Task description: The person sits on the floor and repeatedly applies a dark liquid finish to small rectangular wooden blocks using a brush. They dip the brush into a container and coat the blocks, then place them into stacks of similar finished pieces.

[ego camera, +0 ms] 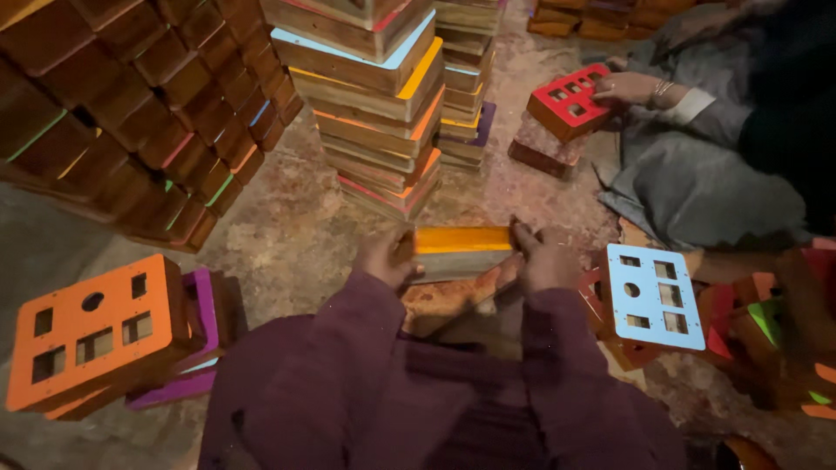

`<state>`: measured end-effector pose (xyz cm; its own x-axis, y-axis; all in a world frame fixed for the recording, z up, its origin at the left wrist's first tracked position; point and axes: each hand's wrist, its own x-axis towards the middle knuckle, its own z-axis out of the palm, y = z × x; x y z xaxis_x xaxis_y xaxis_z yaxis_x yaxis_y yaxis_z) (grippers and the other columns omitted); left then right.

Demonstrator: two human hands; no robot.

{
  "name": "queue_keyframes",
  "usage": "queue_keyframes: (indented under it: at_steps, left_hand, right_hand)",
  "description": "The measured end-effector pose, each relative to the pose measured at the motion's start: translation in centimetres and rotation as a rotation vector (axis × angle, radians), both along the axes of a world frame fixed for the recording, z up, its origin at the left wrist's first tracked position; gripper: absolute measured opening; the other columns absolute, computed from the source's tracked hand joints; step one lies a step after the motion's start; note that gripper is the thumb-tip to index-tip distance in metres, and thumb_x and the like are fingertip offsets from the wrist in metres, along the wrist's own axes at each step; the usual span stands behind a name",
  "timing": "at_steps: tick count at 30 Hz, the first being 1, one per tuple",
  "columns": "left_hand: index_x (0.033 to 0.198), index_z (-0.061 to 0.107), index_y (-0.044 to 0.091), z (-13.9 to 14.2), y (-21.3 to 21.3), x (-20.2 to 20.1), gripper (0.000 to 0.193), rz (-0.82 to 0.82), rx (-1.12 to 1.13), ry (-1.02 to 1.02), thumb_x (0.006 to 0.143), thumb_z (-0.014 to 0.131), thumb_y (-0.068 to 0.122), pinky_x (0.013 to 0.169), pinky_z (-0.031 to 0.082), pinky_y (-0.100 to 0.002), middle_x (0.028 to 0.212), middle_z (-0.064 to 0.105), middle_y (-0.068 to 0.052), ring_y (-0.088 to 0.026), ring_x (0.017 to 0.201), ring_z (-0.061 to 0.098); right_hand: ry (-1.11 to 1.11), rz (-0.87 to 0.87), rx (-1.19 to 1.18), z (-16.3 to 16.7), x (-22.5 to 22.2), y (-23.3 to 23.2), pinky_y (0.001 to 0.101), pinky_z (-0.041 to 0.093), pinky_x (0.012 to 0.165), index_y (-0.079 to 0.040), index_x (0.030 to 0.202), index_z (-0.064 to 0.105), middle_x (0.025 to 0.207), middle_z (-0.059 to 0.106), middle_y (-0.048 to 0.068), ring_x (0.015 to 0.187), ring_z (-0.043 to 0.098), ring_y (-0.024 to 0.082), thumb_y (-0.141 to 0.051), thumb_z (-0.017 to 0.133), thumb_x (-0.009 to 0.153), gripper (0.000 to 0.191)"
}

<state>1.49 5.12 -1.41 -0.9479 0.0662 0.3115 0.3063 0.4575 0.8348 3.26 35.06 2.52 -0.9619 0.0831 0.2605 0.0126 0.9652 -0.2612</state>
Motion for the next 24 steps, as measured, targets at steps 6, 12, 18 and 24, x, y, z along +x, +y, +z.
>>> queue_keyframes:
  at_steps: [6, 12, 18, 24]
  left_hand:
    - [0.129, 0.064, 0.004, 0.2, -1.5, -0.7, 0.059, -0.006, 0.048, -0.138, 0.074, 0.084, 0.002, 0.094, 0.053, -0.035, 0.118, 0.072, -0.011, -0.023, 0.11, 0.068]
    - [0.126, 0.066, 0.002, 2.4, -1.5, 1.0, 0.055, 0.051, 0.111, -0.141, 0.073, 0.08, -0.003, 0.096, 0.054, -0.034, 0.119, 0.073, -0.012, -0.023, 0.112, 0.068]
    - [0.129, 0.063, 0.006, 2.4, -1.5, 0.5, 0.061, 0.126, 0.01, -0.18, 0.072, 0.083, 0.009, 0.098, 0.053, -0.037, 0.121, 0.071, -0.01, -0.024, 0.115, 0.067]
    - [0.118, 0.064, 0.008, 5.9, 1.3, 0.5, 0.05, -0.106, -0.385, 0.268, 0.071, 0.081, 0.014, 0.095, 0.049, -0.047, 0.109, 0.067, -0.017, -0.04, 0.11, 0.061]
  right_hand:
    - [-0.035, -0.03, 0.063, -1.6, -1.7, 0.5, 0.0489, 0.052, 0.083, -0.041, 0.125, 0.072, 0.1, 0.067, 0.011, 0.1, 0.065, 0.035, -0.023, 0.064, 0.091, 0.039]
    - [-0.043, 0.069, -0.269, -2.6, -2.2, 0.5, 0.0479, 0.053, 0.084, -0.029, 0.125, 0.075, 0.102, 0.068, 0.013, 0.097, 0.067, 0.036, -0.019, 0.062, 0.093, 0.036]
    - [-0.295, 0.068, -0.31, 2.5, 0.7, 0.5, 0.0479, 0.054, 0.083, -0.025, 0.119, 0.076, 0.102, 0.07, 0.013, 0.094, 0.07, 0.036, -0.021, 0.063, 0.09, 0.032]
    - [0.361, -0.059, -0.38, 11.9, 5.5, -2.2, 0.0466, 0.052, 0.078, -0.016, 0.127, 0.074, 0.098, 0.069, 0.016, 0.09, 0.067, 0.037, -0.007, 0.062, 0.094, 0.036]
